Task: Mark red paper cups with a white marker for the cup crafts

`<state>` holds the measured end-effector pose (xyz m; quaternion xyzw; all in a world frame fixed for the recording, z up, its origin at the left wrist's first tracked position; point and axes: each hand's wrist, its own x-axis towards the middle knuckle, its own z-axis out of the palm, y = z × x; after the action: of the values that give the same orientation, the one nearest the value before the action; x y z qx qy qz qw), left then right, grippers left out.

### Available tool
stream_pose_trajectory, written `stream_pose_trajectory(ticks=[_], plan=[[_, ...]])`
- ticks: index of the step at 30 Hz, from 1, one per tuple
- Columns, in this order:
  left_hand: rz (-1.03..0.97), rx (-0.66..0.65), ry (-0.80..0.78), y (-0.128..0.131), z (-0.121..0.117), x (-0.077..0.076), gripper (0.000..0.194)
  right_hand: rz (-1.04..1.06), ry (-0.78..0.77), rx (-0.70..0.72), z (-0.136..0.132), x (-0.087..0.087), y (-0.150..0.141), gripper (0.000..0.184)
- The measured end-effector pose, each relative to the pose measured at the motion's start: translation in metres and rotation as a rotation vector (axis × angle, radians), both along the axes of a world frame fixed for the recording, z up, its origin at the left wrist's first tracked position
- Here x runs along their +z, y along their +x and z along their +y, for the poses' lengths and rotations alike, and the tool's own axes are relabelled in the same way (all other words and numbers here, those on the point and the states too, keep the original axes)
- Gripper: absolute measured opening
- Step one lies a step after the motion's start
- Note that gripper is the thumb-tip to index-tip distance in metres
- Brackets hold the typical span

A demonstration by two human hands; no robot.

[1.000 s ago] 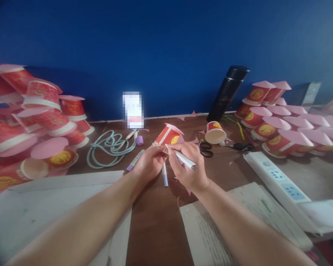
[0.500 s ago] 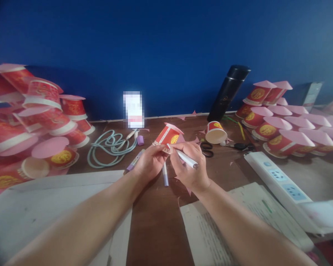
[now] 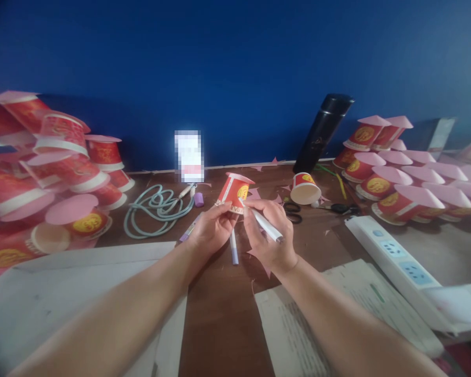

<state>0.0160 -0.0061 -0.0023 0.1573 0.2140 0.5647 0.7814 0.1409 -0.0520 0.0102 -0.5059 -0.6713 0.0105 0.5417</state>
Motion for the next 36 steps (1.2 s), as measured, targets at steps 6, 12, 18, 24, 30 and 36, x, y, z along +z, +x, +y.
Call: stream_pose_trajectory(ticks=[6,12,18,24,30,36], plan=[[-0.006,0.009,0.038,-0.001,-0.001,-0.001,0.028,0.057,-0.021,0.010,0.002,-0.007,0.000,0.021],[-0.001,0.058,0.021,-0.002,-0.003,0.003,0.026,0.088,0.062,0.021,0.006,-0.009,-0.006,0.028],[0.038,0.114,0.094,-0.003,0.005,0.013,0.014,0.155,0.047,0.089,0.011,0.010,-0.013,0.027],[0.038,0.241,0.116,0.002,0.023,0.028,0.018,0.252,0.104,0.083,0.036,0.013,-0.038,0.030],[0.012,0.098,0.087,0.005,0.030,0.012,0.016,0.216,0.116,0.048,0.056,-0.013,-0.050,0.028],[-0.073,0.031,0.106,0.009,0.038,-0.003,0.018,0.229,0.089,0.104,0.051,-0.018,-0.040,0.023]])
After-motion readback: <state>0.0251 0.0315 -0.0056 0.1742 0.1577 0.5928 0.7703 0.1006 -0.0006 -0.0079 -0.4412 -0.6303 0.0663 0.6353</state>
